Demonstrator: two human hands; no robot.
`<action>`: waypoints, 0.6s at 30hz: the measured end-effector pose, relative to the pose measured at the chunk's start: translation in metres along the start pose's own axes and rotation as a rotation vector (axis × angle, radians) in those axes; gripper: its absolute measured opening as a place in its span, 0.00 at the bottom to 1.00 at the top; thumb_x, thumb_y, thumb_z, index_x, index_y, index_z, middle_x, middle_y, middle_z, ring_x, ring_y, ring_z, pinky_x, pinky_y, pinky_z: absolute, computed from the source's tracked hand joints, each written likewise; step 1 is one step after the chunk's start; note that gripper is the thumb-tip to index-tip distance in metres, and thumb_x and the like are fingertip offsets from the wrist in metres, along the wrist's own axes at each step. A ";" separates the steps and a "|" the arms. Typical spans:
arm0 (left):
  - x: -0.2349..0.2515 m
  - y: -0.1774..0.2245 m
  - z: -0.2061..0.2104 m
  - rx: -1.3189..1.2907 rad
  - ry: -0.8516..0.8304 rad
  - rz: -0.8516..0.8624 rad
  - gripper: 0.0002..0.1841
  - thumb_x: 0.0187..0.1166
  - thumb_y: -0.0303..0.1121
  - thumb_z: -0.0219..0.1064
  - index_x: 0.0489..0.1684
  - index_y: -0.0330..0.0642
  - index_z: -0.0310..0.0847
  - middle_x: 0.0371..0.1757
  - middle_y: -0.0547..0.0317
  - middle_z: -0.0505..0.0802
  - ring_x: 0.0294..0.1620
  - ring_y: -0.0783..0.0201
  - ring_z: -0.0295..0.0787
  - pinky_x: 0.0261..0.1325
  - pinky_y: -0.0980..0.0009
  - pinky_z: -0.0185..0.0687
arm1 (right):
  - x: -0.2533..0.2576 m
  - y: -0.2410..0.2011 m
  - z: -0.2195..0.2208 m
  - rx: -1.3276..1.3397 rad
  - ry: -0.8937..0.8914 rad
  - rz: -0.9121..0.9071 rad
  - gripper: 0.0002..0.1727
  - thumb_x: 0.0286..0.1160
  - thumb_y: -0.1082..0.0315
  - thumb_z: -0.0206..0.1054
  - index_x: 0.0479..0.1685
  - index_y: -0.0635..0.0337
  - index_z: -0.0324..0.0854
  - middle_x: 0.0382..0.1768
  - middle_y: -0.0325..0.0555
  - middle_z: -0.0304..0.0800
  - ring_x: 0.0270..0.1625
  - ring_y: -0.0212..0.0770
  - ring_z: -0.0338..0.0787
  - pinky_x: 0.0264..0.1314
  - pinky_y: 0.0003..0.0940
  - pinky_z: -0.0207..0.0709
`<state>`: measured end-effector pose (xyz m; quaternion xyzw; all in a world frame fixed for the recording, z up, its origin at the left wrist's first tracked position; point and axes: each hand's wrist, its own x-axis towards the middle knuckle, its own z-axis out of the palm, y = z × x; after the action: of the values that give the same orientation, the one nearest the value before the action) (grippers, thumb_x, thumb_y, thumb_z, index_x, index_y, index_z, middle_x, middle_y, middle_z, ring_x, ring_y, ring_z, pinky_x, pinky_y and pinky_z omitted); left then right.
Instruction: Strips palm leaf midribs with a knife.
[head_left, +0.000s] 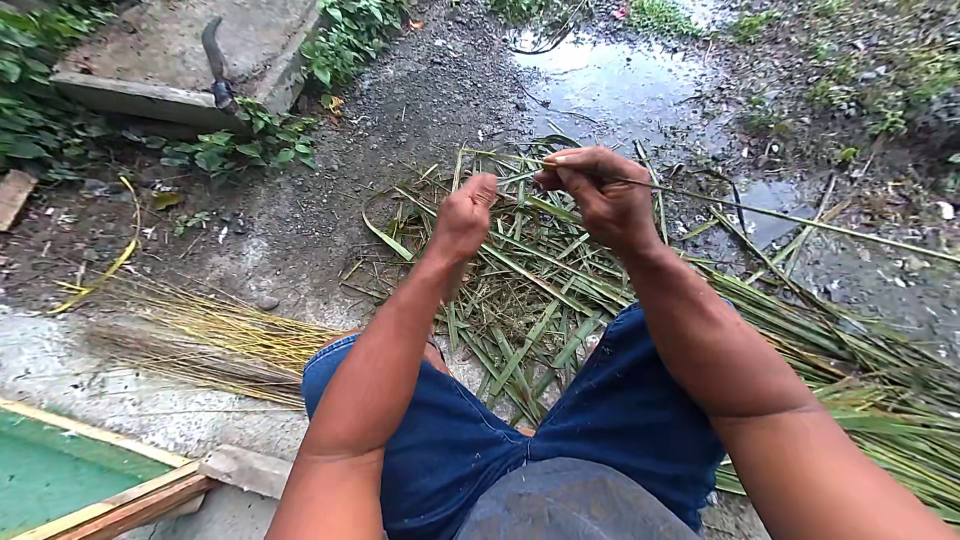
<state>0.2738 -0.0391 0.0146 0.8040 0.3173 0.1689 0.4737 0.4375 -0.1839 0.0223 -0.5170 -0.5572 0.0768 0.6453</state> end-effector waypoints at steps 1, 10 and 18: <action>0.006 -0.008 -0.003 -0.064 0.011 -0.088 0.29 0.96 0.52 0.38 0.74 0.40 0.77 0.30 0.54 0.84 0.18 0.62 0.78 0.24 0.63 0.82 | 0.000 -0.001 -0.002 0.011 0.003 0.007 0.08 0.81 0.80 0.62 0.51 0.73 0.85 0.53 0.51 0.94 0.49 0.39 0.97 0.57 0.37 0.93; 0.018 -0.015 -0.008 -0.133 0.052 -0.211 0.31 0.95 0.56 0.36 0.73 0.42 0.76 0.27 0.57 0.81 0.15 0.63 0.76 0.19 0.65 0.80 | 0.004 -0.001 -0.007 0.072 0.051 0.056 0.09 0.81 0.81 0.60 0.52 0.71 0.83 0.49 0.48 0.96 0.46 0.40 0.98 0.57 0.39 0.94; 0.005 0.000 0.002 0.140 0.063 0.073 0.27 0.96 0.48 0.41 0.69 0.36 0.80 0.35 0.47 0.87 0.26 0.54 0.84 0.37 0.51 0.84 | 0.005 -0.004 0.006 0.208 0.156 0.304 0.05 0.84 0.79 0.60 0.47 0.67 0.81 0.43 0.49 0.97 0.42 0.43 0.99 0.52 0.41 0.95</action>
<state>0.2786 -0.0375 0.0135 0.8403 0.3137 0.1886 0.3999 0.4326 -0.1785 0.0276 -0.5301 -0.4099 0.1901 0.7175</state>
